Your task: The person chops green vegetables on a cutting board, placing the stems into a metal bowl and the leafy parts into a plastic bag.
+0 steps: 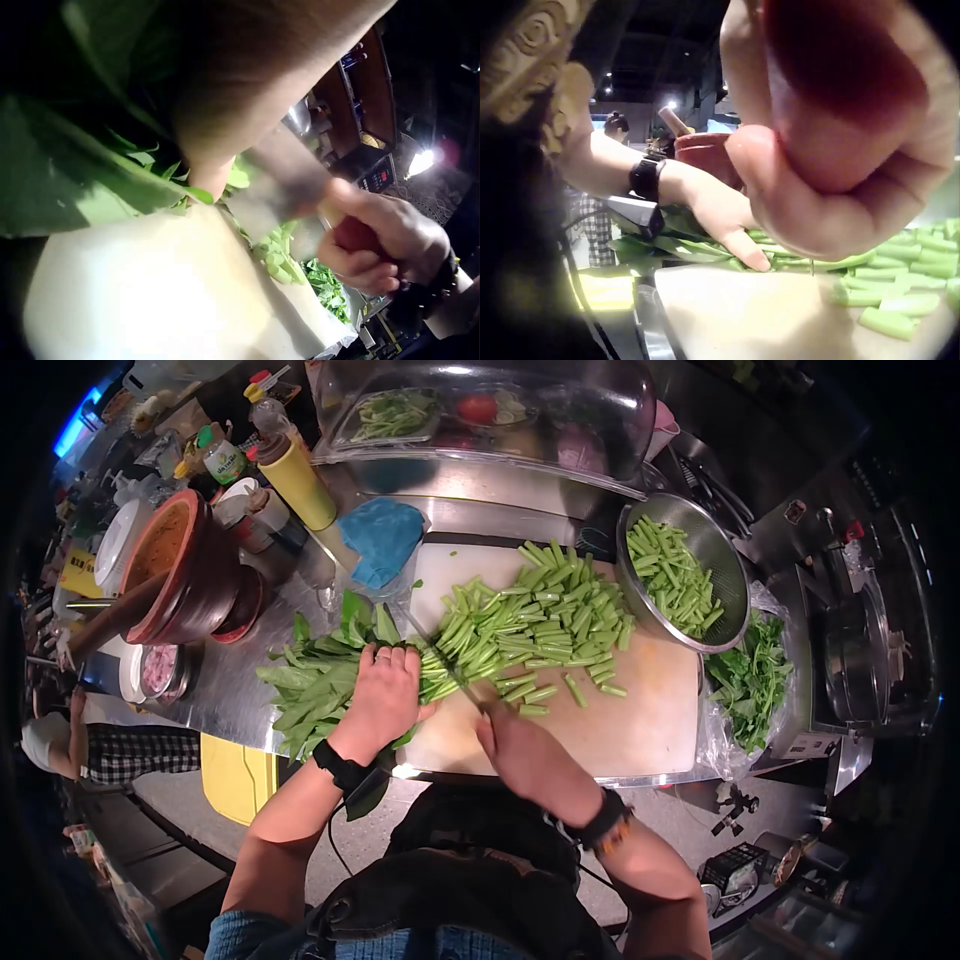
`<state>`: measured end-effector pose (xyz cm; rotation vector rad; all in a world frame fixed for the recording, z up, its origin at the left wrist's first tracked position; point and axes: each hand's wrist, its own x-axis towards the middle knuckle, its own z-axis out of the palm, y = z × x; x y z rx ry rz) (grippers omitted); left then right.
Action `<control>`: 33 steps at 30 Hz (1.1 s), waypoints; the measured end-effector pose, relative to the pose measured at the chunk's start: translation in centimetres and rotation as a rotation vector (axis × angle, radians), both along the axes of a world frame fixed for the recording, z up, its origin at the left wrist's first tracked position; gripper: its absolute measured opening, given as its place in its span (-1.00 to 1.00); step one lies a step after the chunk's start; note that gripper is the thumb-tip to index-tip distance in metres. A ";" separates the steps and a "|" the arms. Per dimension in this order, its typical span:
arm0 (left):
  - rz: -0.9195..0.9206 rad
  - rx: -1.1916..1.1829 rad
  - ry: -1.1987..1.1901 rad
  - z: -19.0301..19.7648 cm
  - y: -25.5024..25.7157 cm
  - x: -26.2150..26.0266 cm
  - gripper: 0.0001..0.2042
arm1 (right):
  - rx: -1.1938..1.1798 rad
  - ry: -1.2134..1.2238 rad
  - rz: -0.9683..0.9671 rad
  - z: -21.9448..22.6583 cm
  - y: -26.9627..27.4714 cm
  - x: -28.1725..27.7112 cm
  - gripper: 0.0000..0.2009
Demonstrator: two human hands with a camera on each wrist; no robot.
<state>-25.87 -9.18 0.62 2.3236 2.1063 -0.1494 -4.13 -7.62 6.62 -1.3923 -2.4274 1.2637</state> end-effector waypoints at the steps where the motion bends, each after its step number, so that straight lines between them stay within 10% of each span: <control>1: -0.009 0.016 -0.012 -0.1 -0.1 -0.1 -0.33 | 0.000 0.001 -0.012 -1.8 1.1 -0.7 -0.63; 8: -0.033 0.083 -0.169 -0.2 -0.7 -1.2 -0.37 | 0.087 0.137 -0.131 -5.3 2.1 -1.9 -0.61; 12: -0.081 0.015 -0.089 0.8 0.5 -4.2 -0.37 | -0.420 0.255 -0.355 -4.6 2.4 -1.6 -0.61; 16: -0.256 -0.004 -0.136 1.0 2.6 -6.7 -0.36 | -0.385 0.364 -0.332 -3.7 1.4 -0.3 -0.62; 19: -0.278 0.051 -0.117 0.3 2.7 -7.0 -0.36 | -0.387 0.423 -0.343 -3.0 0.1 2.9 -0.64; 24: -0.015 -0.090 0.147 3.4 1.8 -3.9 0.26 | -0.446 0.442 -0.427 -0.3 -2.0 10.4 -0.66; 33: -0.083 0.049 -0.030 4.4 -0.4 1.0 0.19 | -0.600 0.463 -0.659 -4.0 -6.8 21.3 -0.60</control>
